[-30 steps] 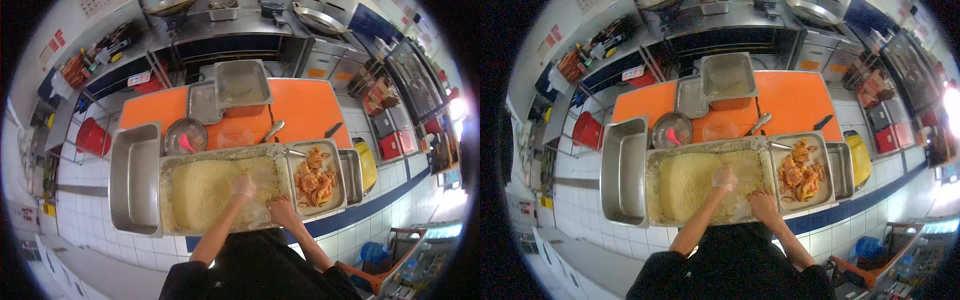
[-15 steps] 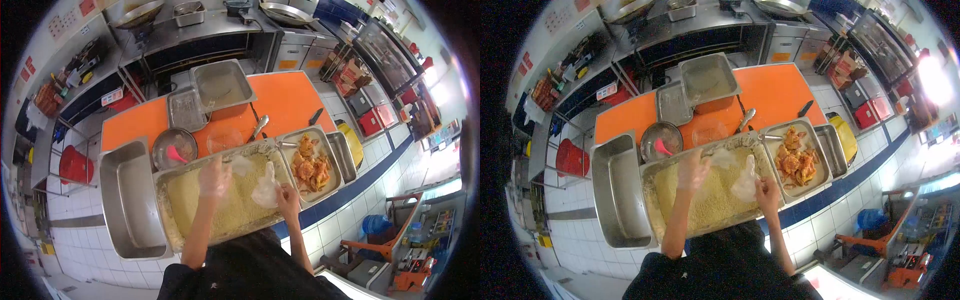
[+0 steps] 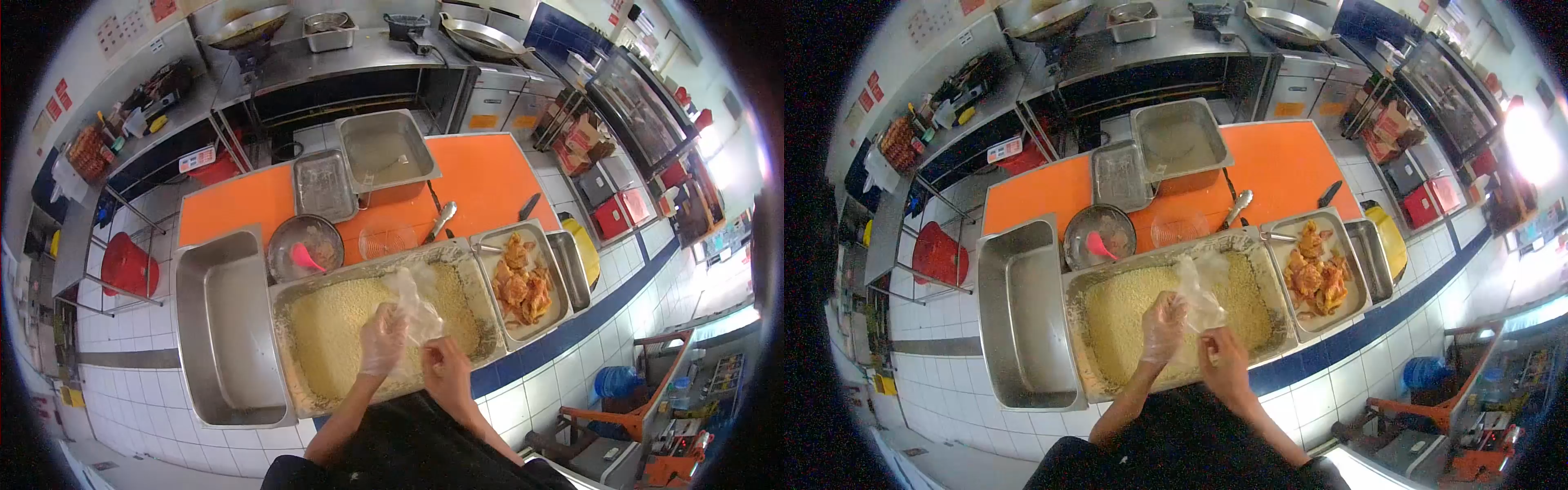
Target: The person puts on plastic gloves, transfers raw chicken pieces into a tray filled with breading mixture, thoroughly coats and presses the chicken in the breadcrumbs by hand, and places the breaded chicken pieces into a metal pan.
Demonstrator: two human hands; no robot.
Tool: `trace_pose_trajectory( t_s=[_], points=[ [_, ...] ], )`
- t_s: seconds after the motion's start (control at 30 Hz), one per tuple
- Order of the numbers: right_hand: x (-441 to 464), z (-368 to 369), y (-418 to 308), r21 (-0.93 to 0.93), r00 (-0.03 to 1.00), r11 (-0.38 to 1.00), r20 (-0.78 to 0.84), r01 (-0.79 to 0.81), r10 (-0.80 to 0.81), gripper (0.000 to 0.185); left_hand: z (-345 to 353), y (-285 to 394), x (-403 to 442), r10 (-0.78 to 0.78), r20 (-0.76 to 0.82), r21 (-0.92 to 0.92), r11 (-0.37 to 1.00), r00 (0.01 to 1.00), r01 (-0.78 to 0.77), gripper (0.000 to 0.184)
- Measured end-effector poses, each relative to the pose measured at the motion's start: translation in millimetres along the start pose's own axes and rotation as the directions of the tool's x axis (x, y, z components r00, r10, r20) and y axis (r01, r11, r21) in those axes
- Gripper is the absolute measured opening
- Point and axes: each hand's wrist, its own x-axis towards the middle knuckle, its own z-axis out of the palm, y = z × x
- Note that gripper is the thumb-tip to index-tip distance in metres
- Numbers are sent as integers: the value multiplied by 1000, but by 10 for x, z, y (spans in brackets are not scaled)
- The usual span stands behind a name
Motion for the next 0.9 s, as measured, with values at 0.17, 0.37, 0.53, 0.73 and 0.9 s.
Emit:
trace_pose_trajectory(
  t_s=[0.17, 0.37, 0.53, 0.73, 0.9],
  points=[
    [101, 799, 843, 524, 917, 756, 287, -394, 279, 19, -59, 226, -183, 9, 149, 62, 998, 989, -18, 14],
    [377, 951, 892, 821, 778, -97, 565, -563, 275, 30, 22, -61, -185, 217, -89, 382, 909, 972, -167, 13],
    [560, 750, 411, 829, 837, -179, 545, -529, 49, 45, -8, 42, -148, 453, -182, 491, 811, 873, -319, 18],
    [657, 929, 698, 773, 811, -307, 585, -556, 2, 54, 47, 150, -98, 564, -43, 542, 706, 825, -455, 14],
    [794, 730, 597, 839, 845, -99, 530, -535, -72, 61, 6, 229, -230, 266, 126, 146, 948, 956, -283, 7]
  ],
)
